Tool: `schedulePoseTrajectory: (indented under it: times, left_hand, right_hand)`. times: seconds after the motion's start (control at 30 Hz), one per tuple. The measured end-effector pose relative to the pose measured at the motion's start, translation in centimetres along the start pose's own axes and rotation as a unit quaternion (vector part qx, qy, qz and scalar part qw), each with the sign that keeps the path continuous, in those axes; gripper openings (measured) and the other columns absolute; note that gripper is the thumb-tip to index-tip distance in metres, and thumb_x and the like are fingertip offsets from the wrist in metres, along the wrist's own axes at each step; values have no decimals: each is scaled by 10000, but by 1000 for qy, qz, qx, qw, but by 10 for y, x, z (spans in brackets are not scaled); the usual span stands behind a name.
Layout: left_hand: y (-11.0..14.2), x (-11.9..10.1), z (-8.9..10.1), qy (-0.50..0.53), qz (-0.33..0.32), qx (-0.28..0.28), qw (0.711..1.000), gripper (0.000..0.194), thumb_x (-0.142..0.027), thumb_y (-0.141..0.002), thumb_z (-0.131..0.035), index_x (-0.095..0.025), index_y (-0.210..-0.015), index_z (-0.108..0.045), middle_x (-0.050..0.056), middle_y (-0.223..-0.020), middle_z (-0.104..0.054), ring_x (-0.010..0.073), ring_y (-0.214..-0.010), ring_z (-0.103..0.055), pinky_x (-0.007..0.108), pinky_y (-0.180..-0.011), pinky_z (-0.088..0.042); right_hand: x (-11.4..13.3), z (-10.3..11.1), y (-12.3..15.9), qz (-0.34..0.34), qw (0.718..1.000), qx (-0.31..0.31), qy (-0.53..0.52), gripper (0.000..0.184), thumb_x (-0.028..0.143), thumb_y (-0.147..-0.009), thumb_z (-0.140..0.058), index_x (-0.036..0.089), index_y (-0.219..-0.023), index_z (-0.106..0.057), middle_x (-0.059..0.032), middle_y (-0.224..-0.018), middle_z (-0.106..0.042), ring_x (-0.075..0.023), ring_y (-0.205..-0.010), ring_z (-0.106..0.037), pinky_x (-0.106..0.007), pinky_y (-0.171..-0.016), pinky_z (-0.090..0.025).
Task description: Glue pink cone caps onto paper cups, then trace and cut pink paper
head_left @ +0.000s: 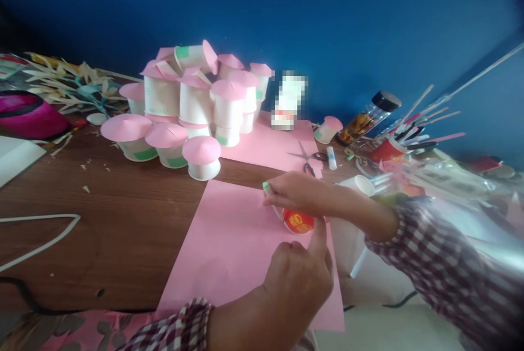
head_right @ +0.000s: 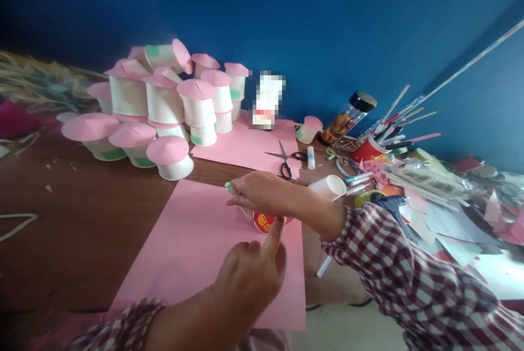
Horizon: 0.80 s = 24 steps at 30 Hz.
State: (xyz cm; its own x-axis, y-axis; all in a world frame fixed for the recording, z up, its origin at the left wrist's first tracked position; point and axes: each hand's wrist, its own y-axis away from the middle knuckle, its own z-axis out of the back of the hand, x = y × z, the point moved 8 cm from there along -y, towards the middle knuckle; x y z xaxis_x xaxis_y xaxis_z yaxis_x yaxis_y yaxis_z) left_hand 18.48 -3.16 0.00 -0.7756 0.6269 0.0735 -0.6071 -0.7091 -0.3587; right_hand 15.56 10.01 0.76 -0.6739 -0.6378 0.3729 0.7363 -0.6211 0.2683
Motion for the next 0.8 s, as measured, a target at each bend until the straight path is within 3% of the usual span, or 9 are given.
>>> schedulePoseTrajectory:
  times: [0.23, 0.37, 0.8]
  left_hand:
    - [-5, 4, 7, 10, -2, 22, 1000, 237, -69, -735, -471, -125, -896, -636, 190, -1315, -547, 103, -443, -538, 255, -364, -389]
    - [-7, 7, 12, 15, 19, -8, 1000, 206, -79, -731, -475, -124, -833, -649, 174, -1304, -563, 97, -417, -527, 251, -356, -382]
    - [-8, 9, 18, 9, 27, -23, 999, 158, -44, -690, -456, -152, -732, -564, 192, -1239, -606, 116, -380, -502, 276, -329, -384]
  right_hand:
    - [6, 0, -9, 19, 999, 47, -20, 385, 456, -921, -469, 171, -663, -498, 7, -654, -563, -104, -556, -468, -246, -534, -286]
    - [5, 4, -11, 12, 999, 47, -19, 381, 428, -925, -469, 172, -643, -469, 8, -636, -546, -105, -553, -458, -247, -532, -280]
    - [-30, 15, -9, -23, 996, -14, -90, 357, 433, -910, -464, 169, -677, -519, 5, -666, -569, -99, -564, -495, -227, -522, -322]
